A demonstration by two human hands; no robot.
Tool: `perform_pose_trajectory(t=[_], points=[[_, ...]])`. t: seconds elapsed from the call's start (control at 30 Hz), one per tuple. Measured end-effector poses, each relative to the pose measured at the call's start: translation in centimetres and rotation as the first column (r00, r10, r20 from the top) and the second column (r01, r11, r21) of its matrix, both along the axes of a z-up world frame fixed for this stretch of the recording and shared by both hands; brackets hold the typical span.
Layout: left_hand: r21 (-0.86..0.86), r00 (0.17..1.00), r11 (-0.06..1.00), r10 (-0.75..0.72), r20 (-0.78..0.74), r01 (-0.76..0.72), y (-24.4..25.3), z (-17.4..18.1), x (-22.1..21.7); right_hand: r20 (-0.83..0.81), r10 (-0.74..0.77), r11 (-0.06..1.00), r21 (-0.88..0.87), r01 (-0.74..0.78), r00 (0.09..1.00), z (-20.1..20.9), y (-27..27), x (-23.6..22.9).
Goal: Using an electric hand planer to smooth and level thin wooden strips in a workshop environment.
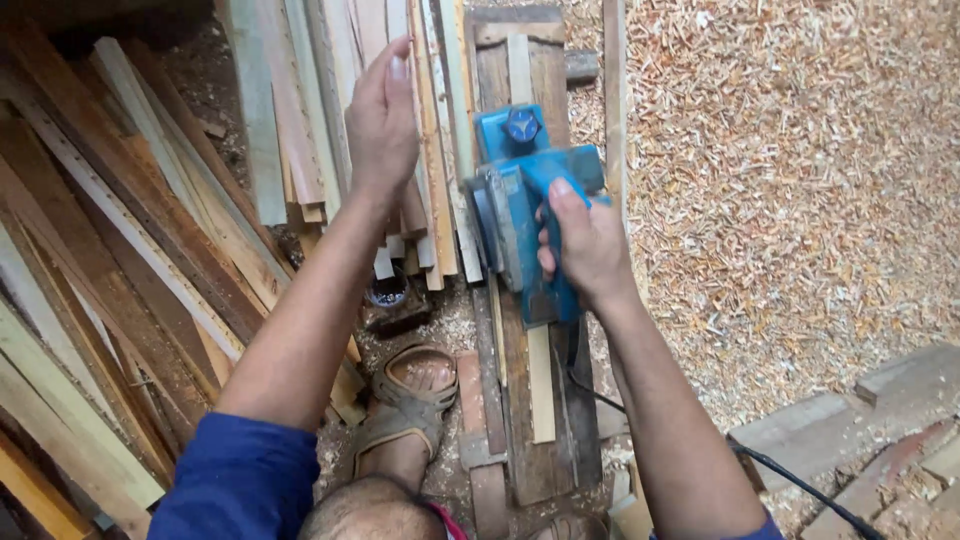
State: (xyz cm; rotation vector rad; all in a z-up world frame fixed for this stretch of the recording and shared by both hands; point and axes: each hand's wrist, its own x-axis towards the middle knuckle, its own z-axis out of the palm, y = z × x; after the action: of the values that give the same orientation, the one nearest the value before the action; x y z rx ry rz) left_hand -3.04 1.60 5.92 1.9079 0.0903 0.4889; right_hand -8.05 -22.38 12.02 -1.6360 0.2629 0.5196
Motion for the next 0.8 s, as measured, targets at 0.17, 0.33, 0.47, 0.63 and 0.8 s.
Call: perform_pose_trajectory(t=[0.17, 0.33, 0.47, 0.63, 0.8], points=[[-0.078, 0.993, 0.996, 0.026, -0.113, -0.035, 0.0, 0.8, -1.4, 0.071, -0.047, 0.999, -0.001, 0.047, 0.996, 0.4, 4.2, 9.8], [-0.145, 0.974, 0.988, 0.02, -0.225, -0.053, -1.0, 0.8, -3.3, 0.227, -0.139, 0.989, -0.014, 0.146, 0.964, 0.7, 7.9, 16.0], [-0.042, 0.934, 0.999, -0.007, -0.357, -0.009, -2.7, -1.1, -5.3, 0.242, -0.165, 0.984, -0.023, 0.176, 0.956, 1.1, 6.5, 15.6], [0.118, 0.811, 0.986, -0.029, -0.584, 0.12, -6.4, -1.1, -7.9, 0.154, -0.381, 0.913, -0.095, 0.397, 0.912, 1.8, -0.7, 7.6], [0.368, 0.589, 0.746, -0.04, -0.807, 0.554, -13.1, -3.4, -6.8, -0.071, -0.702, 0.712, -0.045, 0.7, 0.709, 0.8, -8.5, -0.1]])
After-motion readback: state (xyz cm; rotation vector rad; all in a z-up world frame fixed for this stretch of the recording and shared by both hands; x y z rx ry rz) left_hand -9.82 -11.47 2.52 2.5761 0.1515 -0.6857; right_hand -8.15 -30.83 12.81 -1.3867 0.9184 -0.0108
